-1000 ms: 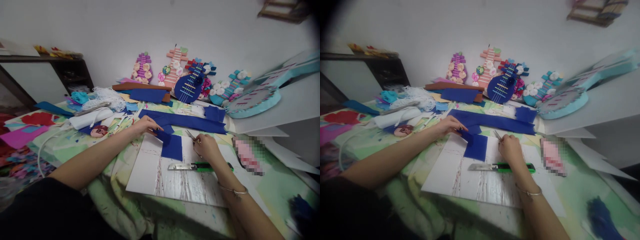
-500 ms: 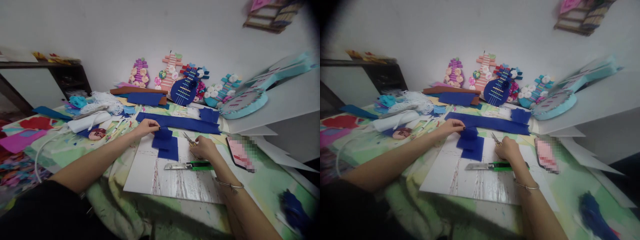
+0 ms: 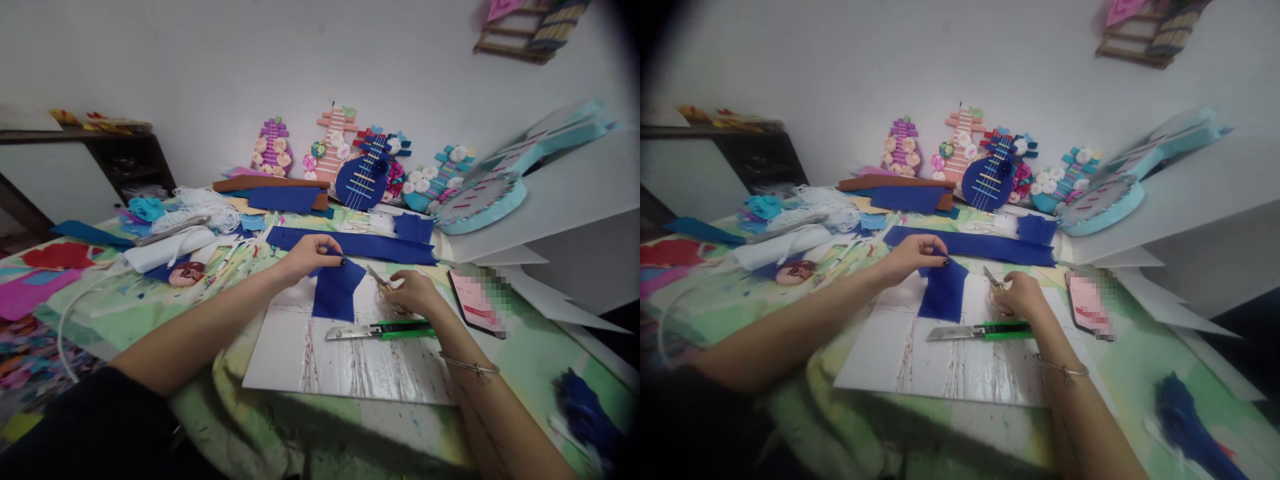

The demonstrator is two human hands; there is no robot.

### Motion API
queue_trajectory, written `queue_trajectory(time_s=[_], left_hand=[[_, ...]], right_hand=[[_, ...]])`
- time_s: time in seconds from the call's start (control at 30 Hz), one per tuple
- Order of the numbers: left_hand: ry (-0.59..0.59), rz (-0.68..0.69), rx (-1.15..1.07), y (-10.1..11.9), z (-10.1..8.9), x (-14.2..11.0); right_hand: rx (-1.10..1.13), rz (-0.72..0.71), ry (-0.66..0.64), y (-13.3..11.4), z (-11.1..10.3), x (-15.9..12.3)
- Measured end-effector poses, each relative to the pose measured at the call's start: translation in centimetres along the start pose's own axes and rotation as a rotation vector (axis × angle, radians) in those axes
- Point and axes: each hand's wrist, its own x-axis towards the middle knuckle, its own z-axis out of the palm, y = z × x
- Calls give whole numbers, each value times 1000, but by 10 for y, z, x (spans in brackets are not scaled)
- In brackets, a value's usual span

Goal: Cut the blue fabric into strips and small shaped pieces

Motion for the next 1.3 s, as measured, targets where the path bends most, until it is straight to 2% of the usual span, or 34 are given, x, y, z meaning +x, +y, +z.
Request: queue_trajectory(time_s=[0.1, 0.2, 0.47, 0.6, 0.73, 0.87, 0.97, 1.07, 1.13, 1.3], left_hand=[[3, 45, 31, -11, 4, -2], [-5, 32, 2, -19, 1, -6], [-67, -72, -216, -16, -2, -10], [-83, -134, -255, -16, 0, -11], [-107, -147, -294, -15, 0, -12], [-143, -152, -327, -15, -1, -12], [-149, -149, -338, -14, -1, -13], [-134, -145, -334, -13, -1, -13], [-134, -145, -313, -13, -1, -13], [-134, -137, -230, -17, -2, -12]], right_hand=[[-6, 5, 23, 4, 2, 2], [-10, 14, 10, 2, 3, 0], [-160, 37, 35, -22, 0, -14], [-128, 17, 37, -21, -4, -15], [39, 24, 32, -9, -7, -13], [275, 56, -56, 0, -5, -9], [472, 16, -88, -1, -3, -9], [771, -90, -109, -11, -4, -15], [956, -148, -171, -22, -5, -22], [1205, -175, -220, -54, -3, -43]])
